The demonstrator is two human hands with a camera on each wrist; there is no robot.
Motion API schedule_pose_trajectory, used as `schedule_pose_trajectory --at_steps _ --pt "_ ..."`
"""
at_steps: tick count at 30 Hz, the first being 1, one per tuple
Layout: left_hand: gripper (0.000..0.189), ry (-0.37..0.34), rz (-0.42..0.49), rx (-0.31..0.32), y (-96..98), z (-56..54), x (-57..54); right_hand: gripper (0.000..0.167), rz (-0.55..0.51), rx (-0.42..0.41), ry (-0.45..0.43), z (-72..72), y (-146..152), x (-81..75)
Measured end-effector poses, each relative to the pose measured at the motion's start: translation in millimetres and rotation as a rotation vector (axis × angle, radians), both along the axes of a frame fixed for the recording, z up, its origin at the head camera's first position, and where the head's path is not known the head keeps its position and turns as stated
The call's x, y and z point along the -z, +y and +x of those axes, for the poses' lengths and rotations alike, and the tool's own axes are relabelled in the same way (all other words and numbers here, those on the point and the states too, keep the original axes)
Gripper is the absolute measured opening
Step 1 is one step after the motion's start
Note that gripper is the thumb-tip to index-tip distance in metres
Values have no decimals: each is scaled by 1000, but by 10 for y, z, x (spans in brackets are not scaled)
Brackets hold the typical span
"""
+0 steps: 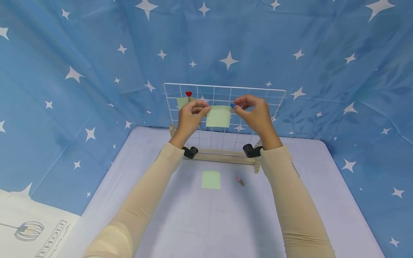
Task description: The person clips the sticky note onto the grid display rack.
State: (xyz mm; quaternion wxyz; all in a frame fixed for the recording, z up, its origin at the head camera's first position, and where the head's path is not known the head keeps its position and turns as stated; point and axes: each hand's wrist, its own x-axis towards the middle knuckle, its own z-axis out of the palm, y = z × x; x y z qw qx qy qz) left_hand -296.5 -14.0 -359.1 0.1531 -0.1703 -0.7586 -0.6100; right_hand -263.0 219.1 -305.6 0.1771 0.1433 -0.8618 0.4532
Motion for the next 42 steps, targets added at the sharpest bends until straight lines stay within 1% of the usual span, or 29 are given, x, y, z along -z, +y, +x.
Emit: schedule_pose_trajectory --at_steps 6,16,20,25,32,37,42 --pt "18 27 17 -9 16 -26 6 19 1 3 3 -17 -9 -5" --pt "17 10 48 -24 52 -42 8 16 2 -1 10 -52 -53 -3" --pt "18 16 51 -28 65 -43 -2 16 -7 9 56 -76 -79 6" --pt "18 45 51 -43 80 -56 -7 14 -17 16 131 -109 -117 4" --pt "17 74 60 -51 100 -75 2 14 -18 33 199 -145 -178 -59" --pt "17 66 77 -59 121 -92 11 15 28 39 209 -168 -214 -137" --pt "17 65 85 -73 135 -101 4 15 106 25 168 -204 -264 -198"
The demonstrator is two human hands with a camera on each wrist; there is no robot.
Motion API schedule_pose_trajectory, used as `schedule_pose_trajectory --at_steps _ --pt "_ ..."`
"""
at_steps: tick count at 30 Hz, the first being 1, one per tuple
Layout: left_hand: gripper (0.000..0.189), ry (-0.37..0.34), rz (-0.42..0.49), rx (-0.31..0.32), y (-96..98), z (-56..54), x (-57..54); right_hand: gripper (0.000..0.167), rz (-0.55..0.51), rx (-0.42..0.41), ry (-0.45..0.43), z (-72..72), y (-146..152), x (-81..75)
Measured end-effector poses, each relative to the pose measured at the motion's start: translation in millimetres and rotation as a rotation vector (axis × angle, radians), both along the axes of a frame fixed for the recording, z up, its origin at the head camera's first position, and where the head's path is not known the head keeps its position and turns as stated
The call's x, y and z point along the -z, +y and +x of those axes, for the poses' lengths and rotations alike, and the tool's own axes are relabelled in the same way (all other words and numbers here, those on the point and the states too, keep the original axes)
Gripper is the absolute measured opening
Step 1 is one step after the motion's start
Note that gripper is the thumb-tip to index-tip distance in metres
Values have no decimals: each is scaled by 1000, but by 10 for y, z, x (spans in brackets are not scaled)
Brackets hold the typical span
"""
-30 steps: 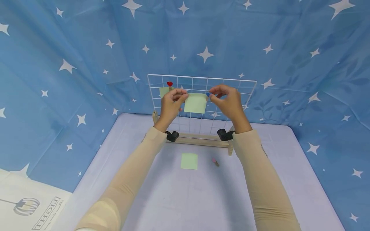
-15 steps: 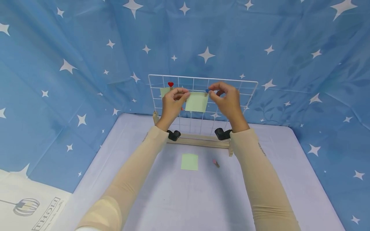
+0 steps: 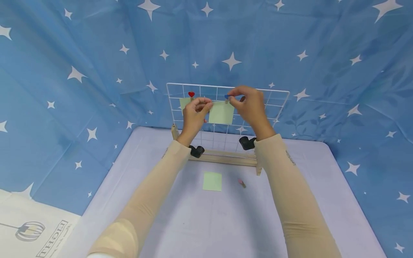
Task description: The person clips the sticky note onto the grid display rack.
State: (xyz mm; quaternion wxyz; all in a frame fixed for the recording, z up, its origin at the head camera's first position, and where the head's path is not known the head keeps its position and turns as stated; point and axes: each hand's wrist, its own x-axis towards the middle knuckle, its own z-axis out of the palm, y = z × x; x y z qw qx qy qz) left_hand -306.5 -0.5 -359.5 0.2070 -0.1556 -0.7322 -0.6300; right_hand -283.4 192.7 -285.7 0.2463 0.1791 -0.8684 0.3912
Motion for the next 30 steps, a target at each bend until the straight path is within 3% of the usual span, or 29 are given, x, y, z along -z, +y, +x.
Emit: schedule_pose_trajectory --at_steps 13,17,22,26,30 --pt "19 19 18 -23 46 -24 3 16 90 58 -101 -45 -157 -60" --pt "19 33 19 -17 47 -22 5 19 50 93 -119 -16 -158 -61" --pt "18 46 29 -6 24 -15 31 18 -31 106 -56 43 -78 -28" --pt "18 83 39 10 -20 -12 64 18 -84 64 -48 66 14 28" --pt "18 157 -20 5 -79 -25 109 17 -139 11 -80 47 107 111"
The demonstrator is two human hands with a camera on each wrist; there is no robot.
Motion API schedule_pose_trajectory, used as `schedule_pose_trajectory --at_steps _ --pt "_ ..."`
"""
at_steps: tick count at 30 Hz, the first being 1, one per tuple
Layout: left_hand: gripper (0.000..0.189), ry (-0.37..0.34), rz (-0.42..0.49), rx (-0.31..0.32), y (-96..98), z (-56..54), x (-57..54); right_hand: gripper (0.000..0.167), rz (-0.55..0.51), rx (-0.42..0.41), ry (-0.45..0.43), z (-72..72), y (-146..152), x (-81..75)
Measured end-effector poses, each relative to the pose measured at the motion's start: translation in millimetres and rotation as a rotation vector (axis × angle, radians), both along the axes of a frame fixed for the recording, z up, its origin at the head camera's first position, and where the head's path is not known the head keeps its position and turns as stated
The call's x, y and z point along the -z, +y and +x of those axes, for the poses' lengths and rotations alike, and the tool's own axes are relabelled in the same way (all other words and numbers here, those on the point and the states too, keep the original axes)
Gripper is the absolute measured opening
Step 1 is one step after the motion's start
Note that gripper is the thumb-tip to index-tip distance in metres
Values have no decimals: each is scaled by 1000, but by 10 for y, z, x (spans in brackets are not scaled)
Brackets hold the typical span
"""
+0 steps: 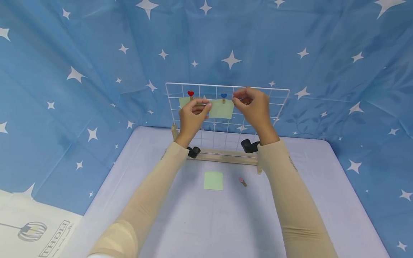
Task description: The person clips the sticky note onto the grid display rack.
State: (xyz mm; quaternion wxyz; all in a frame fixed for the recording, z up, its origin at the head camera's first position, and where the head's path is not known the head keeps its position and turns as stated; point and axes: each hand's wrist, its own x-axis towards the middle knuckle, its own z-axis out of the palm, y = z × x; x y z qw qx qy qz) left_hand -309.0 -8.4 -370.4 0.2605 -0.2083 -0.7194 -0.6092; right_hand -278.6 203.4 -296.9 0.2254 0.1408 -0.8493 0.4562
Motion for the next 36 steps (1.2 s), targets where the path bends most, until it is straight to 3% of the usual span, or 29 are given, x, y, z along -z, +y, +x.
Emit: schedule_pose_trajectory --at_steps 4,7,19,27,36 --pt "17 69 -82 -23 -70 -24 53 17 -35 -64 -40 -5 89 79" --pt "16 76 -102 -20 -108 -23 71 18 -35 -110 -59 8 134 128" --pt "26 -36 -37 161 -124 76 38 21 -101 -187 -84 69 198 273" --pt "41 -107 -39 273 -208 154 107 27 -106 -243 -138 151 250 378" --pt "44 -131 -45 330 -270 224 165 30 -143 -303 -166 213 282 475"
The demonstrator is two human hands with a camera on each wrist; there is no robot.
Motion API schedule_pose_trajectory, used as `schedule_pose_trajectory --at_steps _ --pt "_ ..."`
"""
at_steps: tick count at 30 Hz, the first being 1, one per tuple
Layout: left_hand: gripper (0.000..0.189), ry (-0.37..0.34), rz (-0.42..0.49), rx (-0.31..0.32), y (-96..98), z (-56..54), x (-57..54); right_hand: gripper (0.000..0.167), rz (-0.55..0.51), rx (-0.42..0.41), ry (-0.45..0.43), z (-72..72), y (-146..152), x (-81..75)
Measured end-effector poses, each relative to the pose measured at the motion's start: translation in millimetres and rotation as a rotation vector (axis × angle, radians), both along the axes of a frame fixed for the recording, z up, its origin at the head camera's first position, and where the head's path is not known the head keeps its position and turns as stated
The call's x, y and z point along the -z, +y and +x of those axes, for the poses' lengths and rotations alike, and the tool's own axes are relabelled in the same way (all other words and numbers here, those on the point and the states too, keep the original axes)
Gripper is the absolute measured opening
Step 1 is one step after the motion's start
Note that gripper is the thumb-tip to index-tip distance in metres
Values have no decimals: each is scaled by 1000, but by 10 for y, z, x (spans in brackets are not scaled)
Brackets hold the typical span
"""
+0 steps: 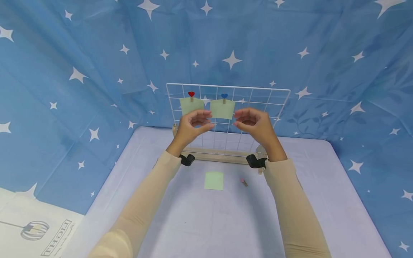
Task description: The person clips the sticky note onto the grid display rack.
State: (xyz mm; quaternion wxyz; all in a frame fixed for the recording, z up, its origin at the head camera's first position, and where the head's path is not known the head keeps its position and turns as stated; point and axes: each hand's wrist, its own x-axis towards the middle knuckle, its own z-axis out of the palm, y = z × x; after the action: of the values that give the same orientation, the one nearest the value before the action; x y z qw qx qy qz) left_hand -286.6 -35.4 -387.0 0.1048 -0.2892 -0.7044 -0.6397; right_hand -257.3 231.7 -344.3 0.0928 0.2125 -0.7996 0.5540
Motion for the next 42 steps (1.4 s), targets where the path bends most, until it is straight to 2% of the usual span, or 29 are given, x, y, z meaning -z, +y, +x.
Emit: schedule_pose_trajectory --at_steps 5,15,23,33,42 --pt "45 -3 6 27 -13 23 41 31 -12 -15 -4 43 22 45" --pt "45 -40 -10 42 -18 60 135 33 -39 -58 -2 88 82 151" --pt "45 -28 -24 48 1 72 192 31 -63 -73 1 113 135 227" --pt "44 -39 -24 92 53 112 272 30 -25 -60 6 172 214 341" --pt "43 -66 -40 95 58 176 376 26 3 -30 -6 249 235 459"
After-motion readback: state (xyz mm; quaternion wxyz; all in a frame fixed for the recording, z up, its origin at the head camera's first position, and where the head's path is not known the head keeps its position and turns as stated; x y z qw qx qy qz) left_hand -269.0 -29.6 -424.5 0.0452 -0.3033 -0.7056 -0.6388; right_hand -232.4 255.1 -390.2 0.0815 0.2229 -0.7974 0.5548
